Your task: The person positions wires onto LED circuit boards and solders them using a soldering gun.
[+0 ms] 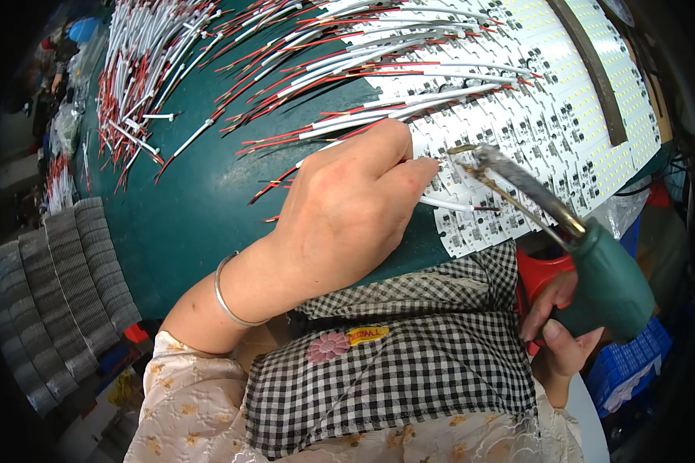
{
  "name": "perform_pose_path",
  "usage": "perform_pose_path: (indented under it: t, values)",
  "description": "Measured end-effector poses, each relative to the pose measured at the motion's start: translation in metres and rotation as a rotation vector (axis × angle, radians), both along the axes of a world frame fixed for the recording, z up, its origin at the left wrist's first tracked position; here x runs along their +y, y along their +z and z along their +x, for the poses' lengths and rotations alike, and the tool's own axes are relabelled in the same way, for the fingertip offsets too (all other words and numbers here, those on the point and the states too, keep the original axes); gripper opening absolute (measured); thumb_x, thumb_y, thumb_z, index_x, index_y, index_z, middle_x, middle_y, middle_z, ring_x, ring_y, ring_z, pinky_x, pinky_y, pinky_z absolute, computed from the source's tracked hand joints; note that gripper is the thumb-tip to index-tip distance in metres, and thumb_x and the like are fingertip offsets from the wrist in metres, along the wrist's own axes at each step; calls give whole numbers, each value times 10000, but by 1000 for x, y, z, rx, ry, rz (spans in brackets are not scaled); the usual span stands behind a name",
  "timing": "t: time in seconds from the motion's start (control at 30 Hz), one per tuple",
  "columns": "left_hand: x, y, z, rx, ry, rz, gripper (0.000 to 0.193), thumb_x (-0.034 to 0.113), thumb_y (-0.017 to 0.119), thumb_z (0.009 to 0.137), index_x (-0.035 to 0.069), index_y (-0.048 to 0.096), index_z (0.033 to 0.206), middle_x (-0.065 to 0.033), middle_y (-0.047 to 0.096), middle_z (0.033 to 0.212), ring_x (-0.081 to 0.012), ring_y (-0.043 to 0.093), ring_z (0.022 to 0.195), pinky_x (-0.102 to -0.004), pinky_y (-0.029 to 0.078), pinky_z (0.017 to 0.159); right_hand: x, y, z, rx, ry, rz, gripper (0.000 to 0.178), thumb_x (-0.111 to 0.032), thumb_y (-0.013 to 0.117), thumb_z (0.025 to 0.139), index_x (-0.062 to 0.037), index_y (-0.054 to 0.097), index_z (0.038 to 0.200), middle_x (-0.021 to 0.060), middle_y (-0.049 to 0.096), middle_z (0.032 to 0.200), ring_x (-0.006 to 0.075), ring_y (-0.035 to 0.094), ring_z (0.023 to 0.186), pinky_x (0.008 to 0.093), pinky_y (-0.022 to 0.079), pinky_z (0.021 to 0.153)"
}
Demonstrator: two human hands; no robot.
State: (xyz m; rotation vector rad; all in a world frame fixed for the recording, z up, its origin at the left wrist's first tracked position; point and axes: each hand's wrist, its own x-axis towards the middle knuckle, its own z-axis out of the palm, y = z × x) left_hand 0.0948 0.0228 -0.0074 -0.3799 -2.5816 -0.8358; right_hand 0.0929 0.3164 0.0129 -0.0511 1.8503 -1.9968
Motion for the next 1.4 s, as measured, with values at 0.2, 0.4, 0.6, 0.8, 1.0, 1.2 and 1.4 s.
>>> perform_pose_path:
  t: [0.2, 0.4, 0.6, 0.8, 1.0, 1.2, 1.4]
  values:
    - [0, 0, 0, -7, 1, -13, 343, -80, 708, 603, 63, 698, 915, -49, 584, 723, -177, 582, 580, -290, 455, 477, -5, 10, -3, 16, -143, -39, 616, -192, 745, 721, 147, 451, 1143, 125, 522, 589, 165, 507, 447, 256, 453, 418]
    - [1, 0, 0, 13, 0, -39, 381, -100, 683, 578, 61, 692, 923, -55, 585, 735, -190, 580, 583, -295, 456, 479, -1, 13, 1, -41, -125, -25, 664, -180, 760, 707, 162, 445, 1180, 128, 535, 596, 165, 508, 450, 250, 445, 422]
    - [2, 0, 2, 23, 2, -47, 376, -102, 682, 583, 54, 683, 925, -60, 586, 743, -197, 580, 587, -301, 457, 483, -1, 0, 6, 27, -89, -34, 551, -127, 703, 780, 121, 391, 1160, 134, 544, 711, 167, 543, 481, 268, 492, 424]
    - [2, 0, 1, 32, -3, -53, 375, -99, 681, 591, 52, 679, 934, -58, 577, 739, -201, 578, 592, -303, 458, 488, -4, -3, 3, -36, -25, 15, 473, -117, 713, 768, 81, 409, 1071, 143, 541, 712, 175, 549, 484, 265, 492, 428]
    - [2, 1, 2, 11, -8, -40, 378, -96, 685, 595, 54, 674, 942, -57, 576, 748, -202, 577, 595, -306, 459, 489, -1, -3, -2, 8, 17, -72, 485, -103, 681, 783, 96, 391, 1117, 136, 535, 726, 169, 538, 480, 276, 494, 424]
    - [1, 0, 1, 14, -10, -66, 393, -98, 686, 594, 56, 668, 956, -57, 576, 748, -204, 578, 596, -311, 460, 491, -5, 5, -6, -10, -77, -132, 632, -138, 745, 740, 175, 422, 1185, 145, 553, 660, 179, 545, 480, 259, 474, 424]
    - [2, 0, 1, 52, -9, -85, 397, -113, 671, 613, 53, 668, 973, -68, 589, 748, -206, 586, 599, -311, 465, 493, 3, 10, -2, -17, -85, -127, 648, -133, 741, 737, 185, 412, 1196, 150, 551, 649, 182, 540, 478, 265, 468, 425]
